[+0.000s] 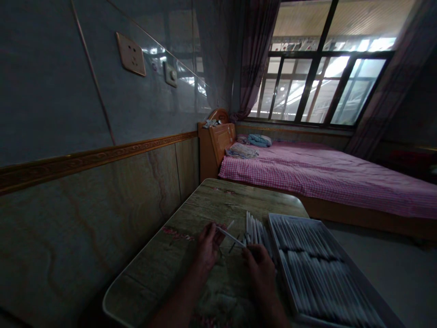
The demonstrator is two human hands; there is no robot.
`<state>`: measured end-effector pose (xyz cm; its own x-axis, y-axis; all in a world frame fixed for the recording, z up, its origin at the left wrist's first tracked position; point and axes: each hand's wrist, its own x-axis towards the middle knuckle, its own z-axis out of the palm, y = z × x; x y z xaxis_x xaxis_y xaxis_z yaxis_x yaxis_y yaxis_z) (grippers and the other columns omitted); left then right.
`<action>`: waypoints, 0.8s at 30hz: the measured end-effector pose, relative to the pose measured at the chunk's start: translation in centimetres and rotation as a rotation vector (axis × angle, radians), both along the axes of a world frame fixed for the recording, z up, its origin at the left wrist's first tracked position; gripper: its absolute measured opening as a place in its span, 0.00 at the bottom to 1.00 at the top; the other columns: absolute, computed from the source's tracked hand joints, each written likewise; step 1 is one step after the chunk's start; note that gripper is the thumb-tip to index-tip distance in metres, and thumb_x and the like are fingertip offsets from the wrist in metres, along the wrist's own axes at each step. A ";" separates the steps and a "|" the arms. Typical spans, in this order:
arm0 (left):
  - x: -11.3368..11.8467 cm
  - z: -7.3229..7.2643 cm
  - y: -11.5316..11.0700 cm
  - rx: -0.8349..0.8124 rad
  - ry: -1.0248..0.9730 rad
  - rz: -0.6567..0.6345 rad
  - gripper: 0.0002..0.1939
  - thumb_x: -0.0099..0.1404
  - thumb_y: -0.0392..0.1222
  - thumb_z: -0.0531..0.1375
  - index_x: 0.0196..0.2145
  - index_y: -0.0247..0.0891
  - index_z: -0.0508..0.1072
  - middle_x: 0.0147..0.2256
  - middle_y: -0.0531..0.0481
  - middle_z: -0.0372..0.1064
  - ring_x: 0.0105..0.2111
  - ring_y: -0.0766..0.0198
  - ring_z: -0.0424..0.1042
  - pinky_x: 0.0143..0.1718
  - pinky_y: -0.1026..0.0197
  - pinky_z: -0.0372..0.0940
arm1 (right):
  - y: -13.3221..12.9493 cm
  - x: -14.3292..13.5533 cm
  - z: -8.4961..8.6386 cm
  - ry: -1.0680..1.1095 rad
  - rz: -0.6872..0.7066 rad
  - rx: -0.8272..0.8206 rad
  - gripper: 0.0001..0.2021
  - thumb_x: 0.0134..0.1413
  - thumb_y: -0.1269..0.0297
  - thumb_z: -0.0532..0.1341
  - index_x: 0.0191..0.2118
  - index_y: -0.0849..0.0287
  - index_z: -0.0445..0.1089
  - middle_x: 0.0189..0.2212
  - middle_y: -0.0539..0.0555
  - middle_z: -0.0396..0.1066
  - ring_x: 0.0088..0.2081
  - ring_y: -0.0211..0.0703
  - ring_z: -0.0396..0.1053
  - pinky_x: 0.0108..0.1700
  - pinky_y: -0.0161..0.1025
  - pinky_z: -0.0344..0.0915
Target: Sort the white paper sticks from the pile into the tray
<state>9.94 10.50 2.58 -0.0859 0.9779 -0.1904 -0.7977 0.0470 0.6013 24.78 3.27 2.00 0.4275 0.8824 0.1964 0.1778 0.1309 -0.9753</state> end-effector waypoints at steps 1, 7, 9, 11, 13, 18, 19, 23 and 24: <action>0.0 -0.1 -0.1 0.008 0.008 -0.007 0.09 0.54 0.37 0.69 0.31 0.37 0.71 0.27 0.53 0.77 0.33 0.60 0.79 0.34 0.62 0.74 | 0.0 0.0 -0.1 -0.005 -0.002 0.002 0.15 0.44 0.49 0.64 0.30 0.57 0.72 0.25 0.52 0.74 0.29 0.45 0.71 0.32 0.38 0.66; 0.3 -0.4 -0.2 0.038 0.087 -0.001 0.17 0.49 0.41 0.71 0.33 0.38 0.70 0.29 0.52 0.77 0.34 0.59 0.79 0.37 0.59 0.73 | 0.2 0.3 -1.0 -0.149 0.040 0.038 0.13 0.48 0.52 0.63 0.30 0.57 0.73 0.26 0.53 0.75 0.30 0.45 0.73 0.33 0.37 0.67; 0.3 -0.3 -0.2 0.052 0.119 0.010 0.19 0.46 0.43 0.72 0.33 0.38 0.70 0.29 0.52 0.76 0.34 0.59 0.79 0.37 0.59 0.72 | 0.2 0.4 -1.2 -0.223 0.061 0.107 0.12 0.50 0.53 0.62 0.33 0.56 0.75 0.31 0.54 0.77 0.34 0.46 0.74 0.37 0.39 0.69; 0.4 -0.1 -0.3 0.073 0.149 0.024 0.22 0.43 0.45 0.73 0.32 0.38 0.70 0.28 0.53 0.76 0.33 0.60 0.78 0.37 0.59 0.72 | 0.1 0.5 -1.3 -0.294 0.091 0.165 0.12 0.51 0.55 0.61 0.37 0.54 0.76 0.35 0.55 0.78 0.37 0.48 0.75 0.41 0.40 0.69; 0.4 0.2 -0.5 0.097 0.190 0.037 0.23 0.41 0.47 0.74 0.32 0.37 0.70 0.27 0.54 0.75 0.31 0.61 0.78 0.37 0.59 0.71 | -0.1 0.6 -1.3 -0.331 0.120 0.186 0.12 0.53 0.56 0.60 0.39 0.53 0.77 0.36 0.56 0.78 0.38 0.48 0.76 0.42 0.41 0.70; 0.4 1.1 -1.2 0.138 0.278 0.069 0.22 0.43 0.49 0.73 0.31 0.37 0.70 0.27 0.54 0.74 0.30 0.60 0.77 0.38 0.57 0.71 | -0.5 0.4 -0.7 -0.265 0.136 0.120 0.14 0.52 0.52 0.60 0.37 0.53 0.78 0.33 0.56 0.79 0.34 0.50 0.76 0.38 0.40 0.69; 0.4 1.2 -1.3 0.145 0.284 0.070 0.21 0.43 0.49 0.72 0.31 0.37 0.70 0.27 0.54 0.74 0.30 0.60 0.77 0.38 0.57 0.71 | -0.5 0.4 -0.6 -0.248 0.140 0.091 0.14 0.52 0.52 0.60 0.37 0.54 0.78 0.32 0.55 0.79 0.33 0.49 0.76 0.37 0.40 0.69; 0.5 1.4 -1.4 0.164 0.284 0.060 0.22 0.44 0.49 0.72 0.32 0.37 0.70 0.26 0.54 0.74 0.29 0.61 0.77 0.38 0.56 0.72 | -0.5 0.1 -0.1 -0.228 0.225 0.001 0.12 0.54 0.56 0.58 0.37 0.54 0.77 0.31 0.53 0.78 0.34 0.48 0.74 0.36 0.38 0.66; 0.6 1.4 -1.3 0.165 0.283 0.066 0.22 0.43 0.49 0.72 0.32 0.37 0.70 0.26 0.54 0.74 0.29 0.61 0.77 0.38 0.56 0.72 | -0.5 -0.1 0.0 -0.249 0.252 -0.011 0.12 0.54 0.59 0.57 0.37 0.54 0.77 0.32 0.52 0.78 0.35 0.47 0.74 0.36 0.37 0.66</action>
